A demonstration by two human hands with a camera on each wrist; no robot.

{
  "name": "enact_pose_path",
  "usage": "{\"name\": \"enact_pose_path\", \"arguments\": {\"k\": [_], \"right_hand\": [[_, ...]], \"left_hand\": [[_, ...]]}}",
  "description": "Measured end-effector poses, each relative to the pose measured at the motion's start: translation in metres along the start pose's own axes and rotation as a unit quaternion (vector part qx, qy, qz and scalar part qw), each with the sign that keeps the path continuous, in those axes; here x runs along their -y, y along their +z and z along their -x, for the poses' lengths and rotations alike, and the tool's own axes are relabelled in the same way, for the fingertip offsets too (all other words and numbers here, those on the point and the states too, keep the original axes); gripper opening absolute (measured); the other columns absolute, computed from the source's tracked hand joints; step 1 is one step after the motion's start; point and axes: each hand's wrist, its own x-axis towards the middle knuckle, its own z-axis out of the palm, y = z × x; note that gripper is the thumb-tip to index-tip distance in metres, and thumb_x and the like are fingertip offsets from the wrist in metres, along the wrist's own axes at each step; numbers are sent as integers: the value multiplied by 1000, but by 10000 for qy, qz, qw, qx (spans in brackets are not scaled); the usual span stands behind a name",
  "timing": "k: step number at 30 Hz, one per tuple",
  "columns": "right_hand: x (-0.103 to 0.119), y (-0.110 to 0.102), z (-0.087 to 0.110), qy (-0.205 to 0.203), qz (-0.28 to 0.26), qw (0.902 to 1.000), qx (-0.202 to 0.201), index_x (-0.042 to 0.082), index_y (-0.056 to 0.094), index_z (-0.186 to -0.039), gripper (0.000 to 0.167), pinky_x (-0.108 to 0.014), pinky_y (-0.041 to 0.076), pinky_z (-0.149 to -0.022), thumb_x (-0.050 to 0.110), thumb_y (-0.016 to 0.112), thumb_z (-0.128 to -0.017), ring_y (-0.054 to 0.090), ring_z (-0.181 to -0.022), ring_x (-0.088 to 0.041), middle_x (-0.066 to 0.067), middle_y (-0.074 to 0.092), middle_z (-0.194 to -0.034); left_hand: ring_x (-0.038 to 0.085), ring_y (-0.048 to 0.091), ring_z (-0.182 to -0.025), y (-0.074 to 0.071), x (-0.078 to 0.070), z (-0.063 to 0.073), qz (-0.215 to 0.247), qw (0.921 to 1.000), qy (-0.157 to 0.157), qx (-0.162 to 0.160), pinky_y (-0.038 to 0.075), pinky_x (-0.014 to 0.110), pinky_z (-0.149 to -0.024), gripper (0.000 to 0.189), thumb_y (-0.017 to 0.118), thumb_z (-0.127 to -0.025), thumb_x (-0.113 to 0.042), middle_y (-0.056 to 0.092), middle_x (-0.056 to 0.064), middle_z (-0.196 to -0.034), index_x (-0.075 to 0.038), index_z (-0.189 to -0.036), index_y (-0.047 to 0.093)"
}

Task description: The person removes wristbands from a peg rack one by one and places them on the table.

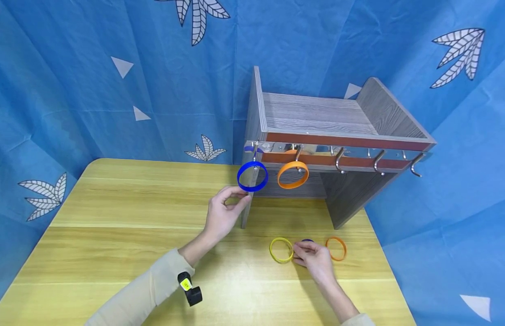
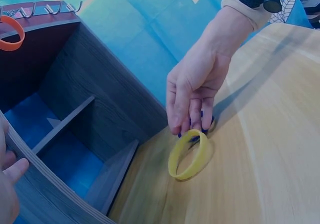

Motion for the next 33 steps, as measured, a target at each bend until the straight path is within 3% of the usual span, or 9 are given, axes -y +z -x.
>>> {"name": "enact_pose_path", "arguments": {"k": [5, 9, 15, 19, 25, 33], "right_hand": [[6, -5, 3, -80, 168, 9998, -50, -16, 62, -131, 36, -24, 69, -82, 5, 67, -103, 77, -89, -10, -12, 80, -109], [15, -8, 2, -317, -10, 9995, -75, -19, 60, -131, 38, -26, 70, -81, 5, 68, -102, 79, -87, -12, -9, 81, -101], [32, -11, 4, -892, -511, 9946, -116, -6, 73, -113, 17, -29, 70, -76, 2, 72, -99, 80, -81, -11, 4, 81, -87], [46, -13, 7, -1245, -746, 9894, -108, -4, 74, -111, 14, -30, 70, -75, 1, 72, -98, 79, -81, -9, 9, 81, -90], [66, -16, 8, -1678, -894, 9814, -248, 14, 79, -102, 13, -31, 70, -75, 4, 72, -99, 79, -81, -10, 8, 81, -91], [95, -14, 8, -2423, -1501, 9583, -212, 6, 79, -104, 16, -29, 70, -73, -4, 67, -99, 80, -79, -12, 1, 82, -90]], "left_hand": [[33, 73, -103, -1, -2, 0, -40, 10000, -17, 2, 68, 22, -81, 22, 77, -95, -5, 73, 19, -114, 0, -116, 74], [33, 73, -103, -1, -2, 0, -40, 10000, -14, 13, 68, 22, -81, 23, 77, -95, -5, 73, 18, -113, -1, -116, 74], [34, 73, -103, -2, -2, -1, -59, 10000, -7, 27, 68, 22, -81, 22, 77, -95, -5, 73, 18, -113, -1, -117, 74], [32, 73, -103, -1, -2, -1, -63, 10000, -24, 23, 68, 23, -81, 22, 77, -95, -6, 73, 18, -113, -2, -117, 75], [32, 73, -104, -1, -2, -1, -58, 10000, -69, 32, 68, 23, -81, 23, 77, -95, -6, 73, 18, -113, -1, -117, 75], [32, 73, -103, -1, -2, -1, -50, 10000, -63, 13, 68, 23, -80, 22, 78, -94, -5, 73, 17, -112, -2, -116, 75]]}}
